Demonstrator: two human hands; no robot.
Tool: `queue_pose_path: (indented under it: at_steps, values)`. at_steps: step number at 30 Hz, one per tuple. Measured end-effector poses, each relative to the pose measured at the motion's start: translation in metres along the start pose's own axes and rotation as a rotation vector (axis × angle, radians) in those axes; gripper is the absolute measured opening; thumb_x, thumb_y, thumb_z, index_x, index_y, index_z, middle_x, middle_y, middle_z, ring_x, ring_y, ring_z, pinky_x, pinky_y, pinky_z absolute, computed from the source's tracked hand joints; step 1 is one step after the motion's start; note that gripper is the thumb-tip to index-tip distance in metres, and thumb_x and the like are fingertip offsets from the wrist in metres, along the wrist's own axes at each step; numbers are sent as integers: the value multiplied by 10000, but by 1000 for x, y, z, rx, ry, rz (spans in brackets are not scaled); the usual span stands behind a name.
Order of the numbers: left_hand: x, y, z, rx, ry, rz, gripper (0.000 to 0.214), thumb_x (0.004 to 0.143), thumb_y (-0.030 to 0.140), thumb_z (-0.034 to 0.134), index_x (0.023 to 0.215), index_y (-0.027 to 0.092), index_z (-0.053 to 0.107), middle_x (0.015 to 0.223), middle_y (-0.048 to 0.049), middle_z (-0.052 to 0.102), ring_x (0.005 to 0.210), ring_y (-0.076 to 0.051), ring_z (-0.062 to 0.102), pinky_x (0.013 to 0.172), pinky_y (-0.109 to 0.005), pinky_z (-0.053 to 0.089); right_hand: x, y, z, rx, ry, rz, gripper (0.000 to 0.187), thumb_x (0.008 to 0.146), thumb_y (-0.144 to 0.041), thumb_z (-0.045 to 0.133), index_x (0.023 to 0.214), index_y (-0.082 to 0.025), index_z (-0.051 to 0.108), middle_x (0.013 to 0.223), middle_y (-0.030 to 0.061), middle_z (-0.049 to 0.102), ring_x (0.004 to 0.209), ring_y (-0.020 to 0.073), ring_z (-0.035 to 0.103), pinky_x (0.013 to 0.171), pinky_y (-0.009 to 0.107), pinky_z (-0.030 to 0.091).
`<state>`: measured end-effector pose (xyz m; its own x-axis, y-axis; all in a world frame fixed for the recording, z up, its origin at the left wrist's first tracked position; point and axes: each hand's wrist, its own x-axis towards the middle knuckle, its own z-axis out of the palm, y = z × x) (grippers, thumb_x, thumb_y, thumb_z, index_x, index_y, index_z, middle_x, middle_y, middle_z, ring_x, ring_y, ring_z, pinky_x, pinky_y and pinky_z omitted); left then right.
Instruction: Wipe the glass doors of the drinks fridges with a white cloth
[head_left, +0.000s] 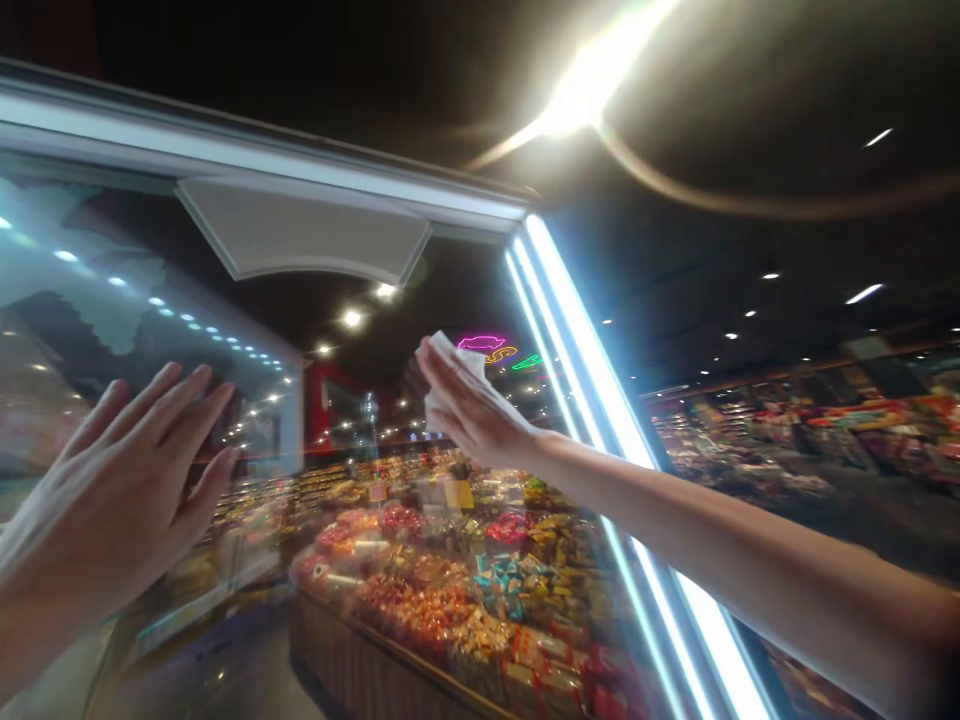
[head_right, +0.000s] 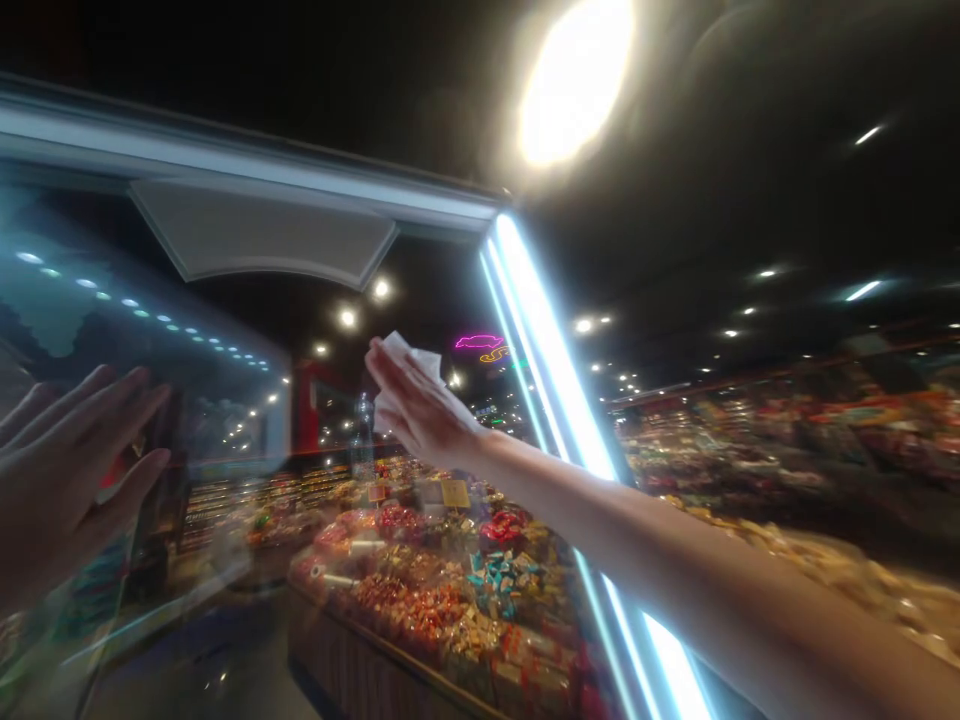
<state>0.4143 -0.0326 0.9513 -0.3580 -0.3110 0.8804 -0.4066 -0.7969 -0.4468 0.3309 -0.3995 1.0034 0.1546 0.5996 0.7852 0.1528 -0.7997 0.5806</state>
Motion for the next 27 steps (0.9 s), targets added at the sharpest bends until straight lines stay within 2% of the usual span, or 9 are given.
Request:
queue_pose_path:
  at_steps: [3,5,9,11,15,18,21,23,27]
  values:
    - [7,4,4,30,-19,3,575,1041,479,359,1518,165,421,1626,-94,411,1528,-326,334,1263,-586,208,14,35,-5,-7,188,353,738,1063,-381,235,1610,-200,-226,1729,81,-80,1599,287,21,1276,611,168]
    - [15,9,7,42,-26,28,566,1049,468,345,1514,155,429,1626,-94,413,1535,-330,317,1256,-599,202,24,44,-5,-29,189,443,753,1055,-384,250,1616,-159,-198,1727,97,-100,1597,304,-9,1272,628,147]
    - [32,20,15,32,-30,70,612,1053,509,269,1471,121,489,1565,-122,493,1511,-329,368,1247,-596,233,29,34,-2,-68,49,52,698,1067,-398,229,1644,-200,-111,1742,44,-21,1601,240,-37,1302,544,143]
    - [38,26,18,21,-45,71,648,1049,530,237,1481,115,483,1566,-131,491,1507,-325,377,1251,-579,239,25,42,-7,-55,40,-31,694,1070,-416,226,1637,-257,-141,1743,6,-40,1602,237,-40,1299,555,160]
    - [40,33,20,21,-92,69,681,1053,520,200,1517,72,419,1609,-146,429,1531,-328,329,1249,-569,257,16,70,-12,-86,182,429,749,1055,-525,257,1653,-231,-85,1737,70,-97,1572,408,-102,1224,757,83]
    - [37,35,17,30,-114,76,665,1061,510,202,1532,83,395,1624,-133,408,1538,-320,315,1250,-572,258,11,50,2,-90,210,497,709,1060,-532,235,1661,-258,-24,1740,69,-70,1561,443,-116,1198,799,70]
    - [26,34,10,33,-119,80,608,1065,475,262,1538,118,396,1620,-110,422,1542,-305,310,1258,-558,259,10,10,11,-71,125,154,653,1067,-511,263,1658,-343,41,1743,-16,-43,1589,364,-63,1274,675,101]
    - [12,33,2,33,-122,67,575,1060,444,312,1543,144,396,1631,-98,407,1546,-303,304,1266,-545,258,15,-3,7,-66,43,62,648,1067,-502,279,1656,-354,52,1743,-45,-11,1595,346,-5,1292,628,120]
    - [-23,32,-15,31,-179,-17,575,1051,378,345,1571,132,344,1678,-139,298,1566,-326,248,1275,-569,237,22,-25,6,-42,77,248,682,1075,-465,241,1650,-263,-66,1740,0,-12,1584,374,-8,1277,670,90]
